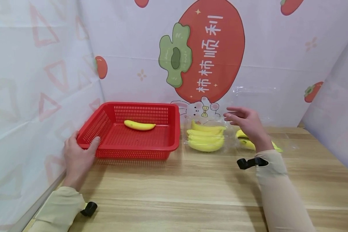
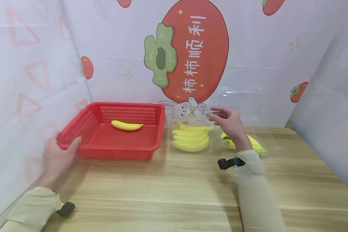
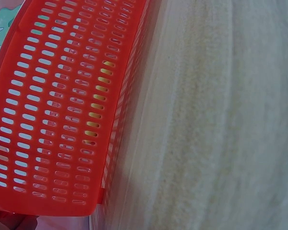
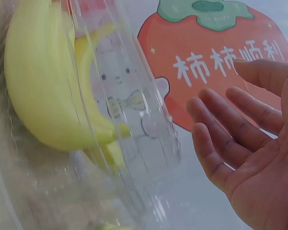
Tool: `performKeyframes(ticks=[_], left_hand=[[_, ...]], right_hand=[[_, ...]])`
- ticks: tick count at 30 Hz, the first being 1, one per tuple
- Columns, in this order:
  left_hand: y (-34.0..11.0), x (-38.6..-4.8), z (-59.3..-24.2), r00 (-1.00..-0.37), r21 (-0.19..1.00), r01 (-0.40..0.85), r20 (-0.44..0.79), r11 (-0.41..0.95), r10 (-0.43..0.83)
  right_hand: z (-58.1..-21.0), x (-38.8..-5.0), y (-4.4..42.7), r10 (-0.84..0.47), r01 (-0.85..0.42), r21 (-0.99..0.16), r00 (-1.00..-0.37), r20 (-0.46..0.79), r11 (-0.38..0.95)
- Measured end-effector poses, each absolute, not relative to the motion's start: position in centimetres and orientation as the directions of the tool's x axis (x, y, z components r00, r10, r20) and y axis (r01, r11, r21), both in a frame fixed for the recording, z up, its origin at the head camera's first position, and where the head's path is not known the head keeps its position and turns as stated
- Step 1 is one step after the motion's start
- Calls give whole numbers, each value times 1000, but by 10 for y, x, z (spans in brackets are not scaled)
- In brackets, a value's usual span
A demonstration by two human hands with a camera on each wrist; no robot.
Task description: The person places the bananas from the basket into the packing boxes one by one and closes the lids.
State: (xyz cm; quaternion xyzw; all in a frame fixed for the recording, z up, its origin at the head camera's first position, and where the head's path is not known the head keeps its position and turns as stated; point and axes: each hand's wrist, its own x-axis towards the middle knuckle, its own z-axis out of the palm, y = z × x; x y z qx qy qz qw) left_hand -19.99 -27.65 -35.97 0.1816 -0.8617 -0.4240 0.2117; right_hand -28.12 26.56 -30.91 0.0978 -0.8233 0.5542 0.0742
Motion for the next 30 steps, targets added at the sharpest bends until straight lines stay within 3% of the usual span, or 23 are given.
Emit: performKeyframes(ticks=[13, 30], left_hand=[[-278, -200, -361, -841, 805, -122, 227, 581, -491], [-278, -199, -363, -835, 803, -85, 265, 590, -482]], right_hand=[[-306, -290, 228, -117, -266, -935, -962, 245, 236], [-308, -303, 181, -153, -288, -940, -953, 262, 183]])
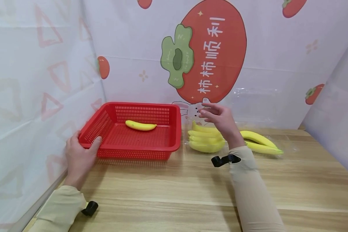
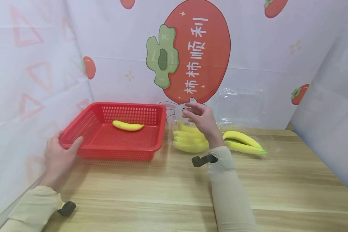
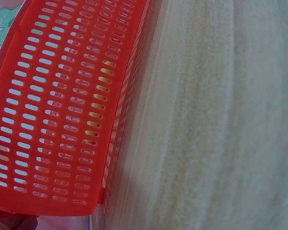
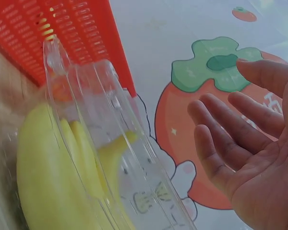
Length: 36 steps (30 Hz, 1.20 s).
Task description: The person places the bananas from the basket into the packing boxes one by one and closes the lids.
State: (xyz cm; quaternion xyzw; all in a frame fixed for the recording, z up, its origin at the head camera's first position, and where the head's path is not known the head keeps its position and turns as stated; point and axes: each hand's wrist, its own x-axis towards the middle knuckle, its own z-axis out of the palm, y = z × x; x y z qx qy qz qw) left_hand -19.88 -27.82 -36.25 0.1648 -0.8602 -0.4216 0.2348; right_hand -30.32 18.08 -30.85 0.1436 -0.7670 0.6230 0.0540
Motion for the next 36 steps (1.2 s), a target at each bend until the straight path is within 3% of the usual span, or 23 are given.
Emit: performKeyframes(ticks=[36], left_hand=[[-278, -199, -359, -848, 805, -110, 231, 583, -477]], right_hand=[[-305, -306, 89, -192, -286, -958, -942, 274, 34]])
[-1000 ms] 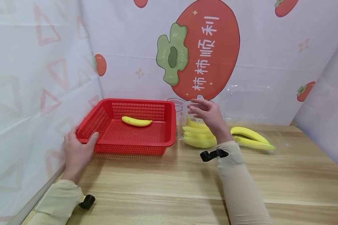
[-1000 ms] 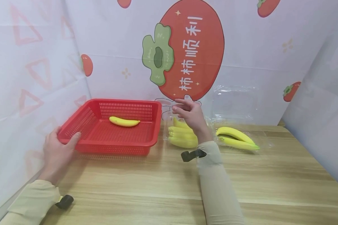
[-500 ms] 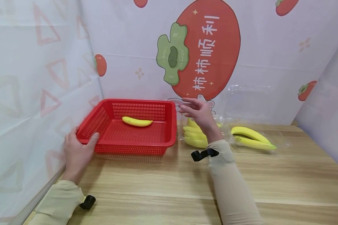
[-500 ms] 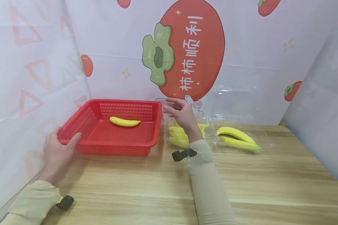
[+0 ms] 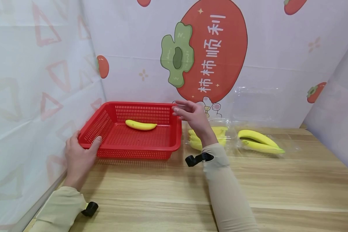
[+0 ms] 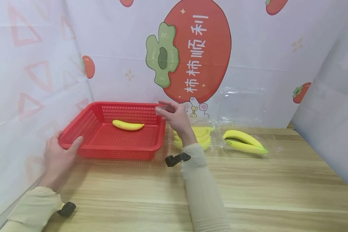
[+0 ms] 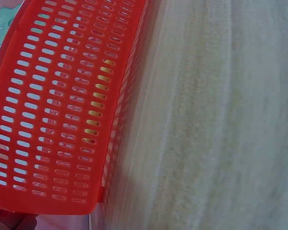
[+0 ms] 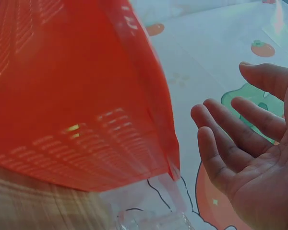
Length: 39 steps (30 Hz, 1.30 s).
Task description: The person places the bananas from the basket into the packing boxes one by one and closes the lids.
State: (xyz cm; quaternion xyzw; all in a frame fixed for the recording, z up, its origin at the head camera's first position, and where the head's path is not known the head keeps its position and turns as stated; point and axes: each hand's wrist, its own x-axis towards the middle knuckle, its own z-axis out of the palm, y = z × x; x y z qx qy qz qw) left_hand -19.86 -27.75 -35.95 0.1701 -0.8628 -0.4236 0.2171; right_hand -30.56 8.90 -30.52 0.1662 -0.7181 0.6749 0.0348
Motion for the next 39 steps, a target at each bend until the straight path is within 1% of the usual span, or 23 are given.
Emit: performKeyframes(ticks=[13, 18, 24, 39], left_hand=[[-276, -200, -360, -847, 808, -100, 238, 581, -476], [-276, -200, -361, -847, 809, -103, 234, 579, -478], [-277, -200, -362, -845, 808, -102, 238, 581, -479], [-277, -200, -362, -844, 811, -115, 226, 574, -487]], right_hand=[[-303, -303, 74, -214, -265, -964, -943, 255, 18], [-308, -303, 63, -257, -261, -965, -933, 253, -3], [-314, -303, 53, -303, -256, -967, -922, 241, 10], [-319, -304, 53, -305, -233, -972, -928, 212, 34]])
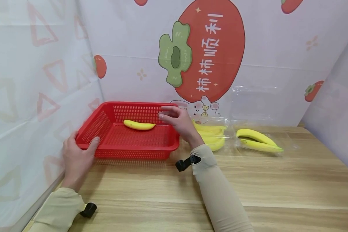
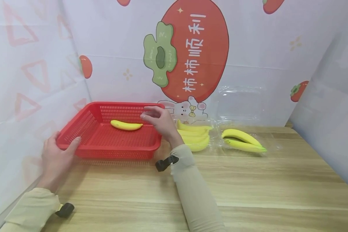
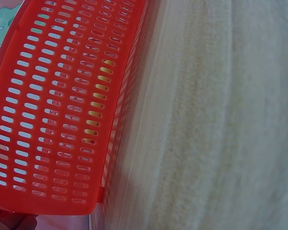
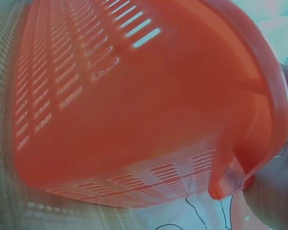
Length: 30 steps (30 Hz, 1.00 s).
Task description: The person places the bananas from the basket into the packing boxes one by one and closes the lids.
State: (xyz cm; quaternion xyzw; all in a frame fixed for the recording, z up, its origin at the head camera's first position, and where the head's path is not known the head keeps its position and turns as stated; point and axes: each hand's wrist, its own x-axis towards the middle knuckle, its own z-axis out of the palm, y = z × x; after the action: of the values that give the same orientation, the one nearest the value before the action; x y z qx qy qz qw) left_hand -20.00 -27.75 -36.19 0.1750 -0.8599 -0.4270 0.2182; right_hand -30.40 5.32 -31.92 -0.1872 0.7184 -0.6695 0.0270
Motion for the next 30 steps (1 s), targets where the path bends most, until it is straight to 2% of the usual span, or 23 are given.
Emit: performKeyframes(ticks=[7, 15, 23, 30], left_hand=[[-277, -200, -360, -846, 809, -127, 214, 574, -489], [-278, -201, -360, -850, 806, -132, 208, 577, -484], [-279, -200, -361, -846, 800, -107, 239, 590, -477], [-279, -200, -363, -840, 798, -100, 252, 594, -481]], right_hand=[[-316, -305, 51, -301, -196, -976, -940, 161, 89], [-306, -312, 47, -285, -79, -981, -958, 26, 176], [-298, -324, 39, -272, 16, -991, -961, -53, 135], [-288, -330, 31, -315, 74, -971, -938, -146, 229]])
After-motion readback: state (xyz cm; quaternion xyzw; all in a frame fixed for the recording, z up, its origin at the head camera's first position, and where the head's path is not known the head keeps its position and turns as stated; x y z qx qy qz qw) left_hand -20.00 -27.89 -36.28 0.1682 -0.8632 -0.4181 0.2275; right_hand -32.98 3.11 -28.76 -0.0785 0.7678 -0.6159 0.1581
